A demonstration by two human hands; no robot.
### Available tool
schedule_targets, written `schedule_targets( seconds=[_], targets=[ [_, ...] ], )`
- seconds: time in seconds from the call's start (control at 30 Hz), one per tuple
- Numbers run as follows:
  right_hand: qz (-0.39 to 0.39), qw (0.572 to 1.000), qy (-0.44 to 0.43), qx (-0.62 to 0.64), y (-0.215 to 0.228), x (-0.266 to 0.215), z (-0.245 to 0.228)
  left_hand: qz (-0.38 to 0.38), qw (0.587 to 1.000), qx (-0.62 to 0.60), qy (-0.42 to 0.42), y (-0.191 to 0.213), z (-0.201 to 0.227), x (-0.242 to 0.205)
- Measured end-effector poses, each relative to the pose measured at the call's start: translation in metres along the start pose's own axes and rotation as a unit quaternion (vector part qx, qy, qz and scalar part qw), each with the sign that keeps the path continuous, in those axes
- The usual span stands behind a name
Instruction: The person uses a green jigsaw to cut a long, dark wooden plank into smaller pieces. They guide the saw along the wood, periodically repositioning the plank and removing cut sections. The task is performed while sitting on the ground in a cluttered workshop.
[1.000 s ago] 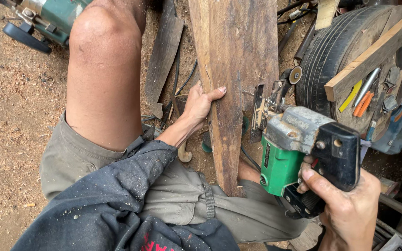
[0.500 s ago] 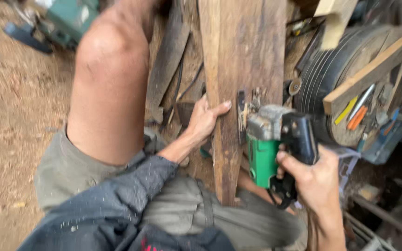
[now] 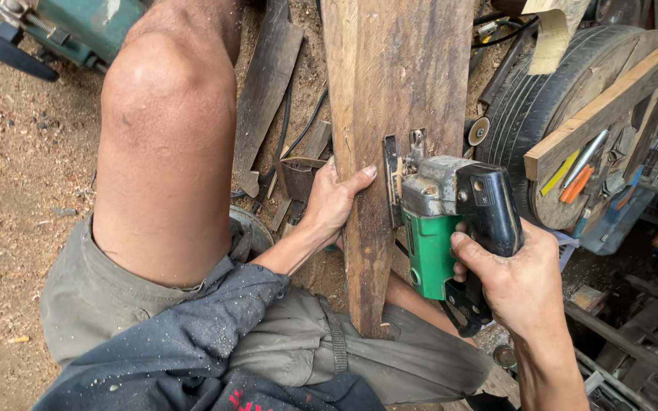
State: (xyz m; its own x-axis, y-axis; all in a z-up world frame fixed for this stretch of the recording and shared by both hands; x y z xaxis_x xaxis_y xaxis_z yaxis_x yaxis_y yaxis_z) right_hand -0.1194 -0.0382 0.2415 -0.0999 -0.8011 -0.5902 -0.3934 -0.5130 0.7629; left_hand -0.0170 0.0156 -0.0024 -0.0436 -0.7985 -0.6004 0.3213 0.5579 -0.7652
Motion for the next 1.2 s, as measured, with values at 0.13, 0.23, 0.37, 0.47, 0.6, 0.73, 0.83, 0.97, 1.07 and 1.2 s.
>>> schedule_targets(
  seconds=[0.13,0.23,0.37,0.47,0.6,0.73,0.83,0.97,1.07,1.2],
  targets=[
    [-0.004,1.0,0.007,0.016,-0.003,0.001,-0.002,0.005,1.0,0.01,0.018,-0.001,0.003,-0.003],
    [-0.005,1.0,0.001,-0.024,0.002,0.007,0.001,-0.006,1.0,0.01,0.015,-0.003,0.005,-0.004],
    [-0.019,0.991,0.003,-0.131,0.016,0.02,0.006,0.001,1.0,0.004,0.027,-0.002,0.003,-0.005],
    [-0.032,0.984,0.052,-0.169,0.021,0.029,0.009,0.012,0.999,0.028,0.02,0.0,0.0,-0.006],
    [-0.048,0.98,0.069,-0.178,0.023,0.034,0.009,0.019,1.0,0.009,0.019,0.0,-0.003,-0.003],
    [-0.046,0.973,0.064,-0.215,0.024,0.035,0.006,0.022,0.999,0.017,0.023,0.004,-0.006,-0.004],
    [-0.053,0.966,0.085,-0.238,0.028,0.041,0.0,0.012,1.0,0.016,0.011,0.003,-0.007,0.001],
    [-0.077,0.953,0.055,-0.288,0.034,0.047,-0.001,0.014,0.999,0.029,0.002,0.006,-0.01,0.0],
    [-0.084,0.949,0.098,-0.289,0.038,0.053,-0.004,0.017,0.999,0.04,0.001,0.003,-0.008,0.001],
    [-0.111,0.935,0.123,-0.315,0.041,0.062,-0.009,0.021,0.997,0.067,0.015,0.004,-0.006,-0.002]
  ],
)
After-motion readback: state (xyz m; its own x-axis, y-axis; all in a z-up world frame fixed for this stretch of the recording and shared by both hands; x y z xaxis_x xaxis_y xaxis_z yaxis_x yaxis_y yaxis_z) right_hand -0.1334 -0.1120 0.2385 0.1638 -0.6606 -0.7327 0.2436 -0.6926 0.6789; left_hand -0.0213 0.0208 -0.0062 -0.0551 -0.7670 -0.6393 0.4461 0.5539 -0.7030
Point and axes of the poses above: each hand's wrist, its own x-axis towards the middle knuckle, its own y-axis out of the back of the hand, z = x × y, the point moved 2 cm from there along x, towards the middle knuckle, and after that the axes turned 14 degrees about -x, right-handed, at the moved point
